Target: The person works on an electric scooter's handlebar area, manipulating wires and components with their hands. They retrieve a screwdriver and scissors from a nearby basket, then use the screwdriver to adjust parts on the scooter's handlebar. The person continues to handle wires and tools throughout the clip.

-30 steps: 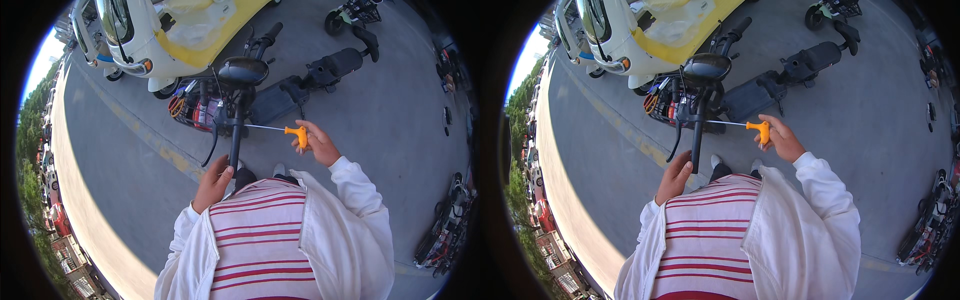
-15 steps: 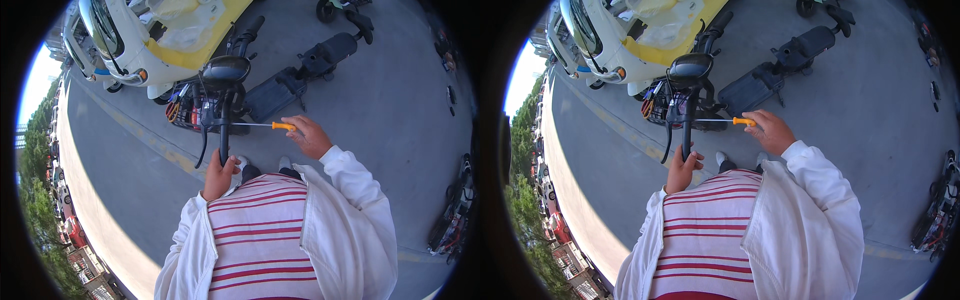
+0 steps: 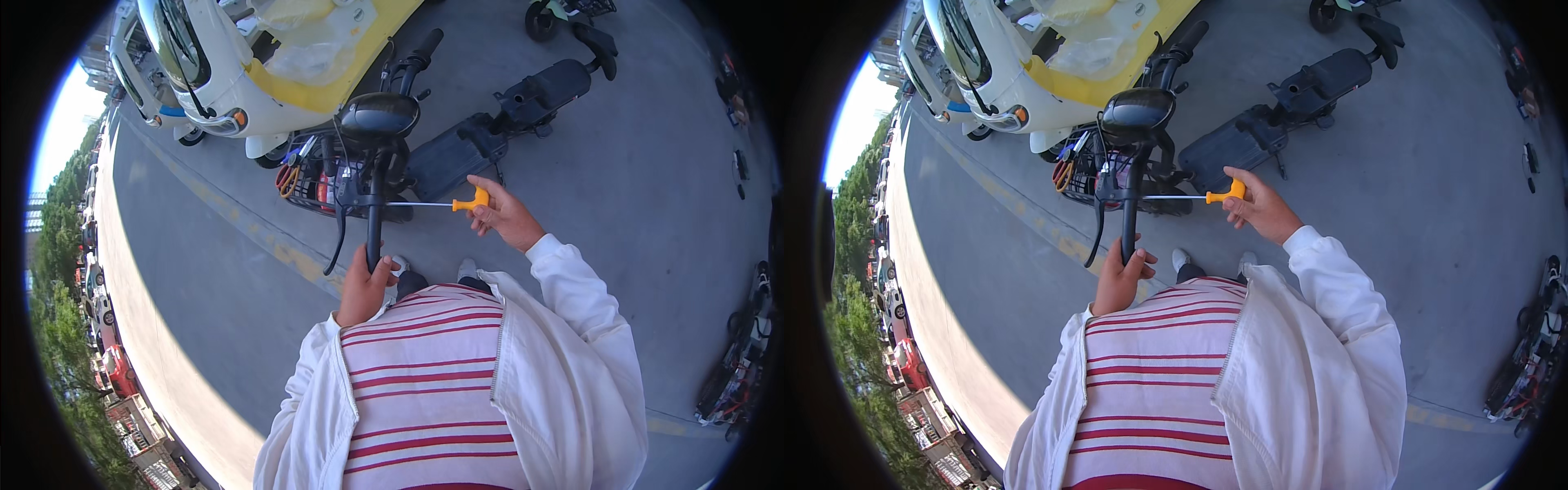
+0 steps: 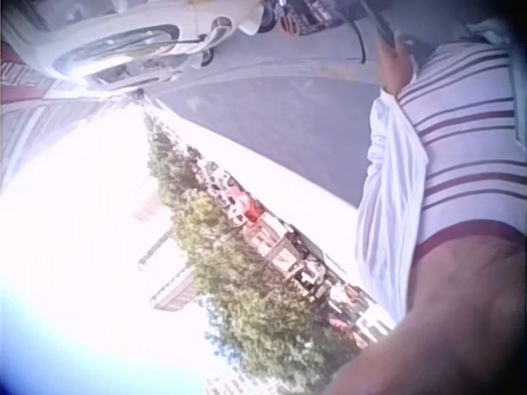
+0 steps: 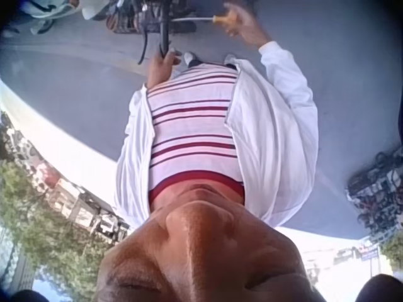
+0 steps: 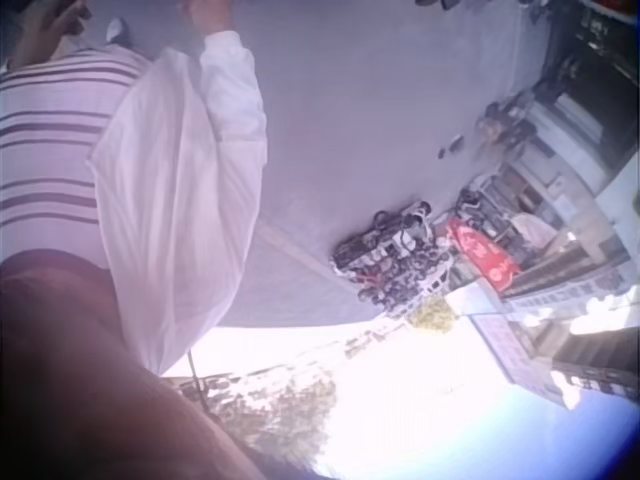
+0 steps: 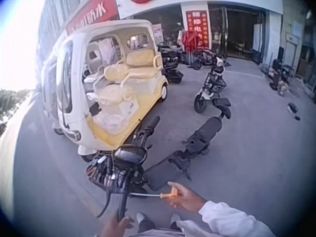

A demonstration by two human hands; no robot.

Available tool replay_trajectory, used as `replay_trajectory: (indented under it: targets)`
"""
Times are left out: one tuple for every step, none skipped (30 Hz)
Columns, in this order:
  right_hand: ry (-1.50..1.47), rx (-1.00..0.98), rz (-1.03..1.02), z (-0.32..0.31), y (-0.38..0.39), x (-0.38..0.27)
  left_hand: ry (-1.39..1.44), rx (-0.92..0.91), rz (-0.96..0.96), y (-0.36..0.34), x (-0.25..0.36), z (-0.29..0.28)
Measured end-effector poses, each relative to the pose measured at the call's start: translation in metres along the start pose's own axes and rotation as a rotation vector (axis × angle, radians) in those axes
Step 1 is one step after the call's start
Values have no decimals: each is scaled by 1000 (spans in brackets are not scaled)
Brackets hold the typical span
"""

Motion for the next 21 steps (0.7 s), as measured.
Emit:
replay_trajectory:
  targets:
    - [66,19,-37,2,7,-1,8,1,1,0,-1,0]
    - [133,37,-74,2,11,-2,16,3,1,0,-2,1]
    - [184,53,-98,0,9,1,20,3,3,0,-2,1]
    - [236,69,-122,-3,5,7,22,4,1,0,-2,1]
    - [289,84,-146,-5,1,11,24,5,0,0,-3,1]
    - [366,124,-191,-6,0,13,25,8,-3,-1,-4,1]
    - [444,164,-237,-7,-2,13,21,4,3,-1,-5,0]
    - [522,203,-282,-8,-3,14,18,-1,8,-1,-5,0]
    - [570,223,-313,-9,-5,16,15,-5,12,0,-6,-1]
    - [619,243,-344,-11,-8,18,-27,7,8,0,-6,-1]
    - [667,263,-375,-11,-10,20,-69,18,4,1,-5,-1]
    - [524,183,-260,-12,-15,26,-112,28,0,1,-3,-2]
    - [380,108,-147,-12,-20,32,-262,48,44,0,7,-6]
    - [235,33,-34,-12,-22,38,-413,68,90,-1,22,-13]
    - [189,38,10,-10,-20,34,-561,95,132,-2,31,-19]
    - [139,42,55,-6,-14,26,-536,267,239,-4,37,-25]
    - [89,47,100,-4,-11,21,-570,316,320,-11,41,-29]
    - [49,47,126,-3,-8,19,-602,361,405,-20,45,-36]
    - [8,43,153,-2,-7,18,-635,408,488,-29,48,-44]
    - [-33,41,180,0,-5,16,-583,387,470,-43,36,-53]
    - [34,103,178,4,1,7,-529,368,450,-59,14,-63]
Point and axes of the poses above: each hand's wrist, its own y-axis away from the middle knuckle, its own z-axis out of the palm, x = y × z, the point moved 3 cm from there along -y, towards the middle knuckle, and after that the axes turned 12 degrees about z, right-handed, at the moved point
